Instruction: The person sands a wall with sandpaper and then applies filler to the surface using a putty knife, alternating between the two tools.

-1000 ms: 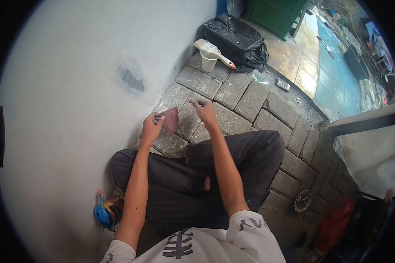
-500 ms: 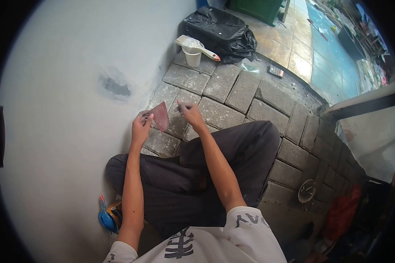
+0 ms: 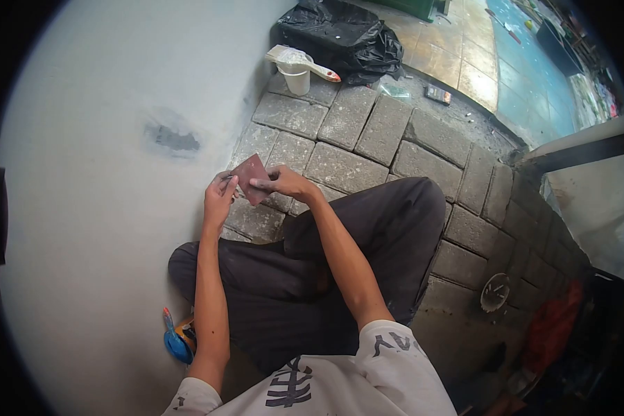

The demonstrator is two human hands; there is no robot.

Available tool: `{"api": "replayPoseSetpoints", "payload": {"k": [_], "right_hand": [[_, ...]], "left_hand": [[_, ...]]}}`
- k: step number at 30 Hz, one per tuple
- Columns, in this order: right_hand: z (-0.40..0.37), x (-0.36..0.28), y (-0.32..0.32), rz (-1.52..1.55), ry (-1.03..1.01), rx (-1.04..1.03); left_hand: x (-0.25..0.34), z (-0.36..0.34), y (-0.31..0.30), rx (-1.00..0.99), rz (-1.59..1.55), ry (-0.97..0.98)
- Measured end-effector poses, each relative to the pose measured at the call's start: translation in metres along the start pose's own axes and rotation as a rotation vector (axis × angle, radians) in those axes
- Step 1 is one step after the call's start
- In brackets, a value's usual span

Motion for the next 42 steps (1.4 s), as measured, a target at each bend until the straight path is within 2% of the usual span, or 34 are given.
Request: {"api": "replayPoseSetpoints", "payload": {"k": [4, 7, 9, 11, 13, 16, 18, 20, 21, 23, 24, 26, 28, 30, 32, 33, 35, 37, 39, 40, 42], "right_hand": [[0.006, 0.008, 0.005, 0.208, -0.059, 0.013], [0.008, 0.012, -0.002, 0.08, -0.019, 0.108], [0.011, 0.017, -0.012, -0.071, 0.031, 0.342], [0.024, 0.016, -0.015, -0.09, -0.006, 0.406], [0.037, 0.003, -0.013, -0.023, -0.107, 0.581], [0.063, -0.035, 0.009, -0.153, -0.245, 0.708], [0.092, -0.048, 0.037, -0.135, -0.439, 0.894], [0.1, -0.077, 0.064, 0.01, -0.194, 0.76], [0.121, -0.075, 0.079, 0.018, -0.19, 0.765], [0.14, -0.078, 0.103, -0.256, -0.659, 1.169], [0.141, -0.07, 0.109, -0.251, -0.647, 1.165], [0.138, -0.066, 0.12, -0.007, -0.483, 0.953], [0.137, -0.066, 0.127, -0.086, -0.494, 0.983], [0.136, -0.061, 0.128, -0.165, -0.494, 1.003], [0.146, -0.06, 0.109, -0.023, -0.272, 0.94], [0.148, -0.061, 0.11, -0.024, -0.271, 0.931], [0.148, -0.067, 0.105, -0.084, -0.397, 1.07], [0.147, -0.066, 0.107, -0.163, -0.366, 1.013], [0.145, -0.059, 0.109, -0.095, -0.385, 0.988], [0.13, -0.073, 0.102, 0.007, -0.196, 0.801], [0.131, -0.068, 0.111, -0.029, -0.216, 0.815]], "left_hand": [[-0.008, 0.002, -0.004, 0.018, 0.136, -0.019], [-0.023, 0.004, -0.006, 0.01, 0.215, -0.044], [-0.025, 0.003, -0.007, 0.007, 0.316, -0.034], [-0.023, 0.005, -0.007, 0.0, 0.417, -0.022], [-0.026, 0.005, -0.006, -0.042, 0.429, 0.003], [-0.024, 0.006, -0.003, -0.061, 0.472, -0.001], [-0.026, 0.006, -0.004, -0.049, 0.529, 0.023], [-0.036, 0.006, -0.006, 0.0, 0.613, 0.054], [-0.041, 0.008, -0.009, -0.009, 0.619, 0.051], [-0.052, 0.008, -0.012, -0.245, 0.486, 0.036], [-0.062, 0.004, -0.01, -0.143, 0.428, -0.098], [-0.064, 0.003, -0.007, -0.15, 0.391, -0.133], [-0.065, 0.008, -0.005, -0.158, 0.344, -0.161], [-0.068, 0.007, -0.005, -0.133, 0.287, -0.106], [-0.072, 0.008, -0.01, -0.141, 0.329, -0.105], [-0.072, 0.008, -0.014, -0.155, 0.377, -0.087], [-0.067, 0.006, -0.014, -0.145, 0.38, -0.136], [-0.068, 0.009, -0.007, -0.097, 0.368, -0.041], [-0.062, 0.008, -0.004, -0.116, 0.367, -0.05], [-0.061, 0.009, -0.007, -0.147, 0.399, -0.065], [-0.064, 0.007, -0.011, -0.175, 0.385, -0.06]]}}
Point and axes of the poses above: each hand's wrist, its own z-axis towards the middle knuckle, its own y-axis out of the palm, x = y × z, the point moved 3 cm from there along z, towards the middle knuckle, and after that the axes turned 3 degrees about -x, right-handed, at the moved point
